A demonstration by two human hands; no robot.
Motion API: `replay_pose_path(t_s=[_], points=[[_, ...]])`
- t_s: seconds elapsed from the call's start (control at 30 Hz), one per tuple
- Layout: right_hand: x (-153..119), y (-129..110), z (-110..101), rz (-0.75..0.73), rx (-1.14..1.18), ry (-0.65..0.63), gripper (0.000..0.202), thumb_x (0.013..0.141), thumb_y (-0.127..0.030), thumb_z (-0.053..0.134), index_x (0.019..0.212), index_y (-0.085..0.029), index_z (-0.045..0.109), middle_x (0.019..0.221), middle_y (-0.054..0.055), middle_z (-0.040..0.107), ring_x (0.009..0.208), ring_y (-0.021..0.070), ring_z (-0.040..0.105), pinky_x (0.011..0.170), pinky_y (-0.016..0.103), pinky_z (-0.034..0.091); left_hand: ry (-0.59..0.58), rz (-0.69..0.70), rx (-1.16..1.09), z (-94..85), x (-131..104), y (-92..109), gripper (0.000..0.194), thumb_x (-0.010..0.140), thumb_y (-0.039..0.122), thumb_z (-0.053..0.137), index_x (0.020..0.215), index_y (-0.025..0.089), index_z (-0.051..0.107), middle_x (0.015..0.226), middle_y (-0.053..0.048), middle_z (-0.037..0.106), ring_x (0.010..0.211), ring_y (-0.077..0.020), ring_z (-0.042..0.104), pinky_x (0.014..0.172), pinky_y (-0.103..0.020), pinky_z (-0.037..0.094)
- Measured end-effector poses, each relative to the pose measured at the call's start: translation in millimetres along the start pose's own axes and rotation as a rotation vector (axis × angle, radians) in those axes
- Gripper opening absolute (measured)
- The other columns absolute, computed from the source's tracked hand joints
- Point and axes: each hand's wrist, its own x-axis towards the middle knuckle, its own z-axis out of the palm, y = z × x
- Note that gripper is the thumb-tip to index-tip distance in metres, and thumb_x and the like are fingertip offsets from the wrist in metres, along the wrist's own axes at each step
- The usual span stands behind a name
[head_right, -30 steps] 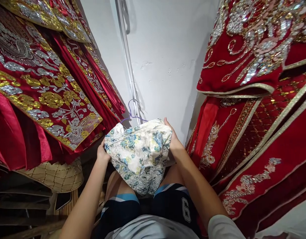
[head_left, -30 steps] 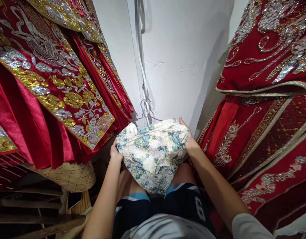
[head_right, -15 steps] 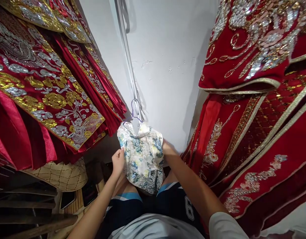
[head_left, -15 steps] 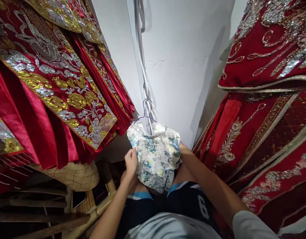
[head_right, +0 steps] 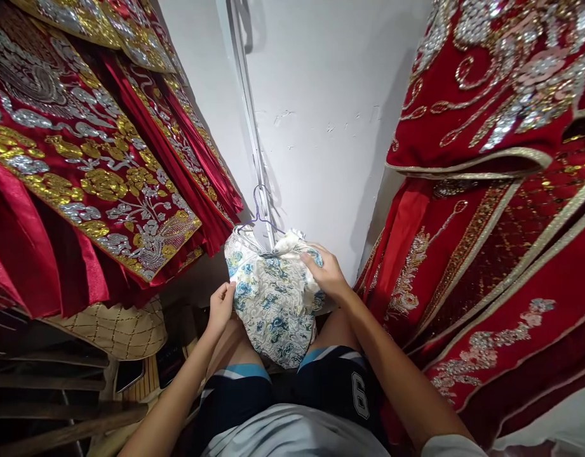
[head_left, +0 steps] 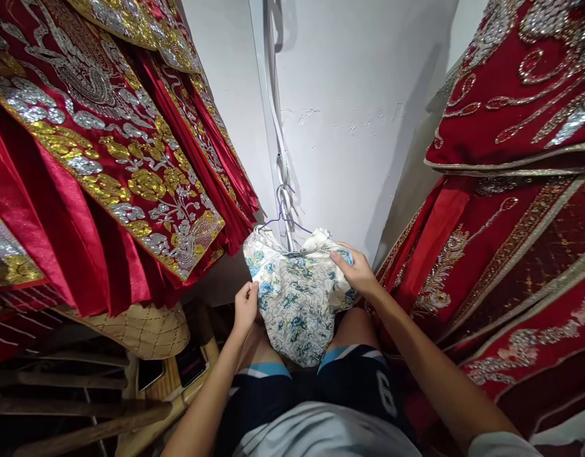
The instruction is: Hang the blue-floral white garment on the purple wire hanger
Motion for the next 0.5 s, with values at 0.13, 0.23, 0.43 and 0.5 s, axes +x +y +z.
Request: replay_pose_path(t_s=[0.13, 0.23, 0.43, 0.5], points=[[11, -20, -4, -0.009, -0.194, 0.159, 0.060, 0.087, -0.074, 0.041, 0.056, -0.023, 0.030, 0.055, -0.003, 0.030, 0.056, 0.0131, 0.033, 0.054, 0.028, 0.029, 0.050, 0.035, 0.039, 0.2, 8, 4, 0.037, 0.086, 0.051, 0.053, 0.064, 0.022, 0.043, 0.064, 0.002, 0.041, 0.062, -0.0154, 0.044, 0.060, -0.027, 0.039], [32, -45, -5, -0.058, -0.180, 0.266, 0.062, 0.087, -0.077, 0.037, 0.058, -0.024, 0.023, 0.056, -0.004, 0.025, 0.055, 0.0128, 0.029, 0.051, 0.028, 0.026, 0.112, 0.179, 0.133, -0.6, 22, 17, 0.032, 0.082, 0.046, 0.061, 0.102, 0.021, 0.059, 0.105, -0.008, 0.057, 0.096, -0.0227, 0.059, 0.083, -0.034, 0.049], [37, -111, 14, -0.171, -0.036, 0.098, 0.061, 0.090, -0.073, 0.039, 0.055, -0.024, 0.027, 0.053, -0.004, 0.028, 0.050, 0.0111, 0.030, 0.048, 0.026, 0.027, 0.082, 0.529, 0.419, -4.4, 66, 89, 0.112, 0.068, 0.041, 0.081, 0.155, 0.023, 0.013, 0.159, -0.019, 0.017, 0.149, -0.0386, 0.014, 0.120, -0.054, 0.010], [17, -130, 22, -0.188, 0.000, -0.075, 0.057, 0.093, -0.067, 0.041, 0.058, -0.022, 0.040, 0.054, -0.003, 0.038, 0.049, 0.0112, 0.036, 0.048, 0.025, 0.029, 0.102, 0.527, 0.408, -7.8, 76, 105, 0.119, 0.065, 0.041, 0.083, 0.156, 0.025, 0.009, 0.159, -0.018, 0.016, 0.149, -0.0403, 0.014, 0.120, -0.055, 0.006]])
